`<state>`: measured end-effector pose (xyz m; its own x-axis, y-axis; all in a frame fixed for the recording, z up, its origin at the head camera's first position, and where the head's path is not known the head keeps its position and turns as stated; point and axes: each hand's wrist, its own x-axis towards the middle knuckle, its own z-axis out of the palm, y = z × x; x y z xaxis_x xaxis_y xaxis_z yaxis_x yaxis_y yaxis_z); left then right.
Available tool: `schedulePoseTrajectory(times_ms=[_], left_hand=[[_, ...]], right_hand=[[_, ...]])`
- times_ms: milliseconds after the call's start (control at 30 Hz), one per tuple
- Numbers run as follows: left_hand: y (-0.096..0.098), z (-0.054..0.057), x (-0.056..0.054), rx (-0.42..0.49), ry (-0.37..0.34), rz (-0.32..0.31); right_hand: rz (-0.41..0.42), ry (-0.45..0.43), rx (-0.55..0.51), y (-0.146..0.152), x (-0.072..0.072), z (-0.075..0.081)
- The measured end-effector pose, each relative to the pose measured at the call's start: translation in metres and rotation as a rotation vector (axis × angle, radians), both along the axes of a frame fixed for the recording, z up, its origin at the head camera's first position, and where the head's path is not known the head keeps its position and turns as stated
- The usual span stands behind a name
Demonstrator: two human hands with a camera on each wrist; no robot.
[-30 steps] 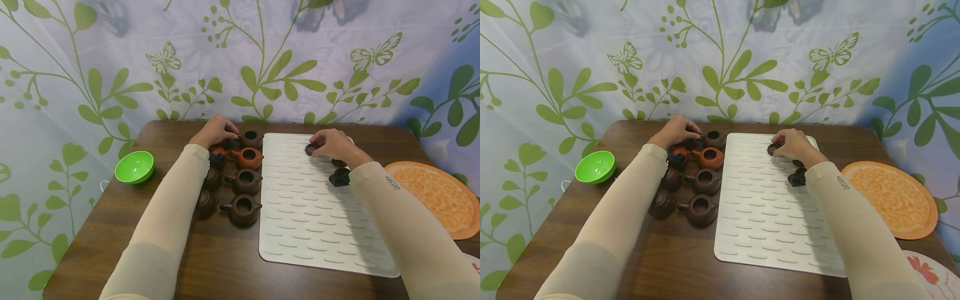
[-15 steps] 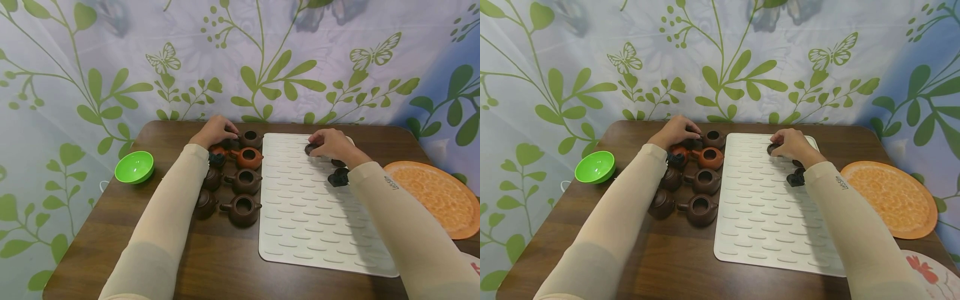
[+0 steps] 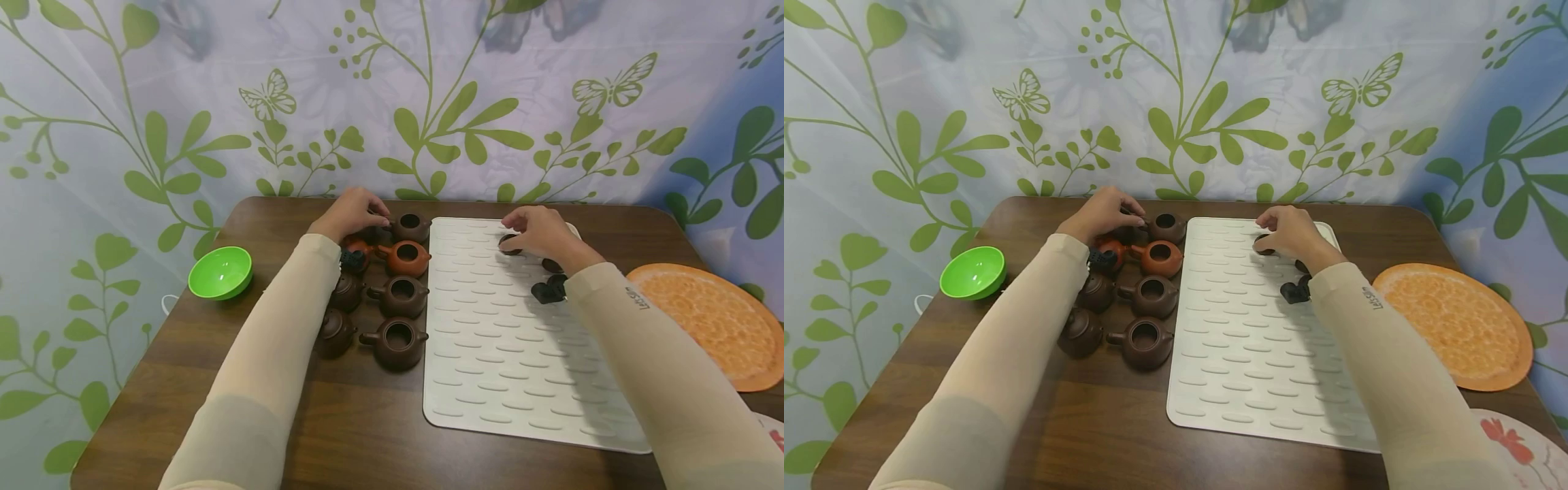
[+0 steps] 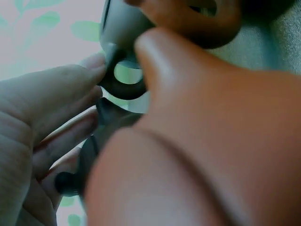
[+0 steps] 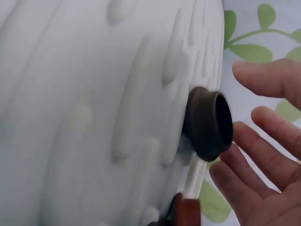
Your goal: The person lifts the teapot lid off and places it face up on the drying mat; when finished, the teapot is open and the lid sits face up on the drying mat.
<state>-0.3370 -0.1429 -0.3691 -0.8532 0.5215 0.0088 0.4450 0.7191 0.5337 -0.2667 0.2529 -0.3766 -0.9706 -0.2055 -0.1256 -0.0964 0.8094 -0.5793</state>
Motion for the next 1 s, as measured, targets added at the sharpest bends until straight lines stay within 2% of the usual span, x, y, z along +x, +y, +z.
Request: schedulePoseTrajectory(times_ms=[133,200,267,433,567,700,833,900,1000], left_hand=[[-0.006,0.009,0.006,0.043,-0.006,0.015],[-0.01,0.016,0.012,0.06,0.015,0.013],[-0.016,0.023,0.021,0.059,0.064,-0.011],[-0.034,0.041,0.049,0.055,0.2,-0.077],[-0.053,0.049,0.076,0.072,0.255,-0.069],[-0.08,0.041,0.103,0.146,0.309,-0.037],[-0.106,0.025,0.127,0.219,0.343,-0.013],[-0.116,0.015,0.14,0.235,0.334,0.004],[-0.128,0.001,0.16,0.26,0.276,0.04]], right_hand=[[-0.006,0.009,-0.007,-0.01,0.001,0.005],[-0.006,0.002,-0.024,-0.017,0.003,0.007],[0.004,0.004,-0.036,-0.024,0.005,0.009],[0.044,0.043,-0.058,-0.042,0.007,0.009],[0.075,0.081,-0.085,-0.058,0.013,0.011],[0.132,0.113,-0.103,-0.078,0.022,0.014],[0.22,0.145,-0.123,-0.101,0.031,0.02],[0.266,0.155,-0.139,-0.114,0.036,0.023],[0.339,0.187,-0.175,-0.137,0.045,0.029]])
